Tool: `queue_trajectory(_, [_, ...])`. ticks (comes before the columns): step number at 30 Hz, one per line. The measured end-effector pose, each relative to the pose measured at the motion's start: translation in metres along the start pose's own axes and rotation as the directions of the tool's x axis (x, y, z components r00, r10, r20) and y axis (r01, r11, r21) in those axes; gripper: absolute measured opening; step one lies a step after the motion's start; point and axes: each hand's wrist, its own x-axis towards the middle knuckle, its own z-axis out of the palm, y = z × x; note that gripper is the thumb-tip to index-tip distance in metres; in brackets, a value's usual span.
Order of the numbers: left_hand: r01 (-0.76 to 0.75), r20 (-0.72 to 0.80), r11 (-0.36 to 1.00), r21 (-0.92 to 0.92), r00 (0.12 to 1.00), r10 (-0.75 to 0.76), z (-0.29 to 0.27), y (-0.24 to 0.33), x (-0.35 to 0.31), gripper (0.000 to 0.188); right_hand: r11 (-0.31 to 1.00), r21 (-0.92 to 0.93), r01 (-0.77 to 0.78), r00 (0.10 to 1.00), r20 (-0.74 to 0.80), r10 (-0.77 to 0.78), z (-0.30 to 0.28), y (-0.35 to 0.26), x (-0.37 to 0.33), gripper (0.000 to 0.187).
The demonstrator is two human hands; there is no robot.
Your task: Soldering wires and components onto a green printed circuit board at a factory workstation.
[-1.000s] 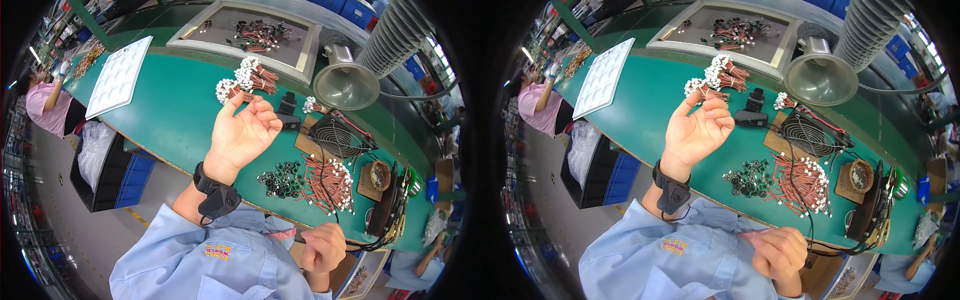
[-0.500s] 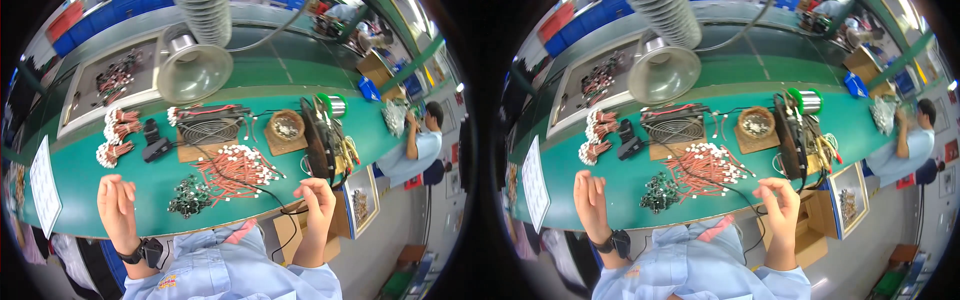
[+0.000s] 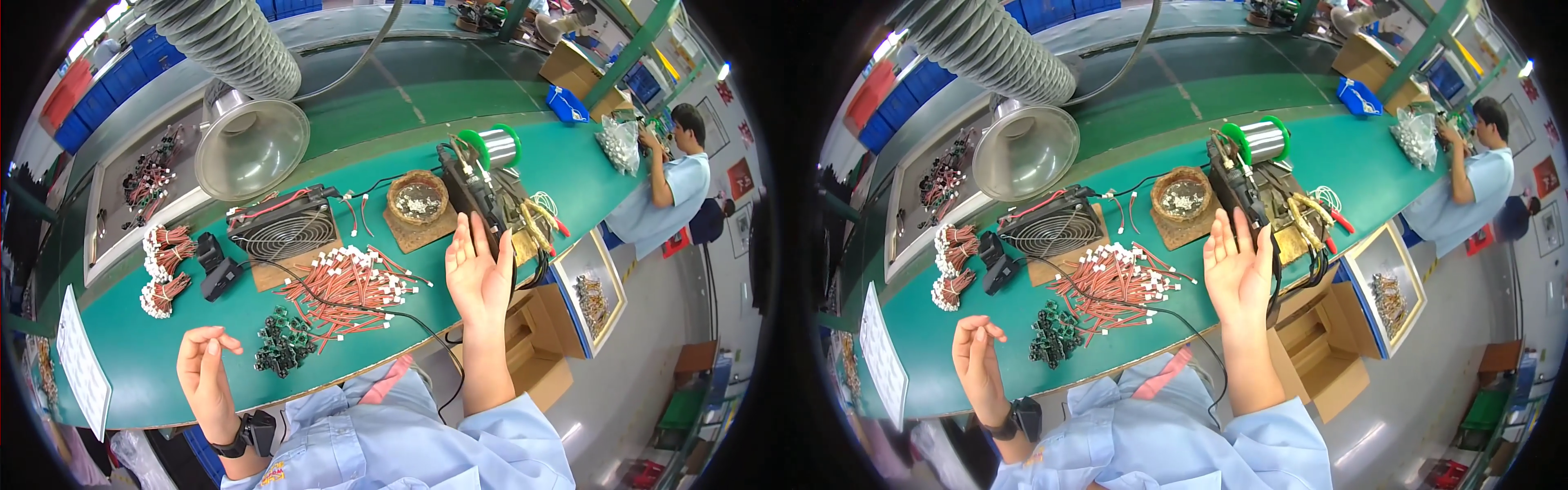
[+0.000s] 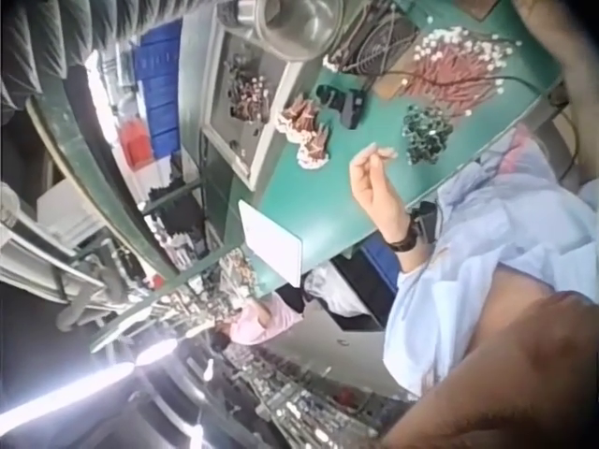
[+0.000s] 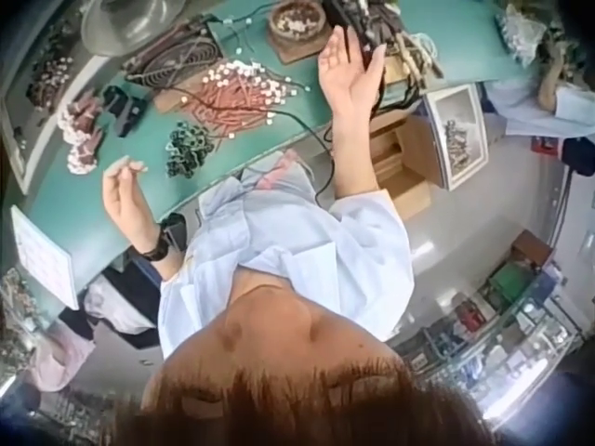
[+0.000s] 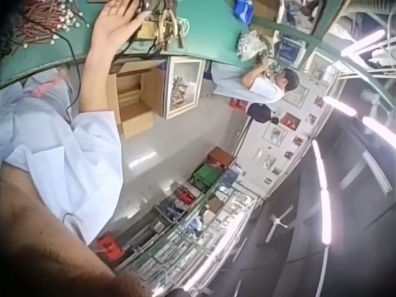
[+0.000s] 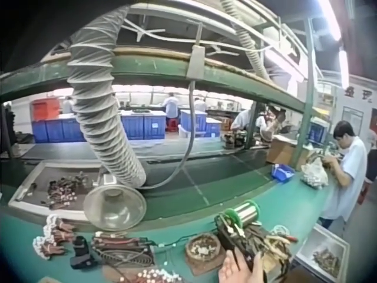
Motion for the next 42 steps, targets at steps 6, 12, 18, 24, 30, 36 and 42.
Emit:
queue_trajectory(6, [0.022,-0.055,1.0,0.019,0.998,-0.021,-0.012,-0.004,-0.007,0.014,0.999,-0.041,0.006,1.0,0.022,-0.005,0.001,-0.006,0.019,0.062])
queue_trajectory(12, [0.011,-0.095,1.0,0.012,0.995,-0.009,-0.014,-0.007,-0.007,0.014,0.996,-0.06,0.059,0.995,-0.075,-0.063,0.003,-0.005,0.029,0.064])
queue_trajectory(18, [0.005,-0.114,1.0,0.019,0.994,-0.003,-0.019,-0.01,-0.007,0.014,0.989,-0.063,0.132,0.987,-0.079,-0.137,0.005,-0.006,0.026,0.06])
queue_trajectory(24, [0.035,-0.1,0.999,0.022,0.995,-0.032,-0.012,-0.011,-0.007,0.013,0.998,-0.032,0.051,0.999,0.014,-0.051,-0.001,-0.011,0.019,0.055])
queue_trajectory(30, [0.025,-0.034,0.994,0.109,0.999,-0.021,0.006,0.004,-0.004,0.013,0.781,-0.624,0.014,0.993,0.102,0.063,-0.028,-0.008,-0.011,0.044])
queue_trajectory(36, [-0.507,0.692,0.707,0.493,0.721,0.034,0.088,0.046,0.037,0.021,0.827,-0.56,0.055,0.997,-0.013,-0.074,-0.04,0.003,0.003,0.044])
queue_trajectory(42, [-0.685,0.802,0.569,0.456,0.593,0.07,0.177,-0.024,0.093,0.039,0.89,-0.456,-0.004,1.0,0.002,0.005,-0.044,0.006,0.016,0.049])
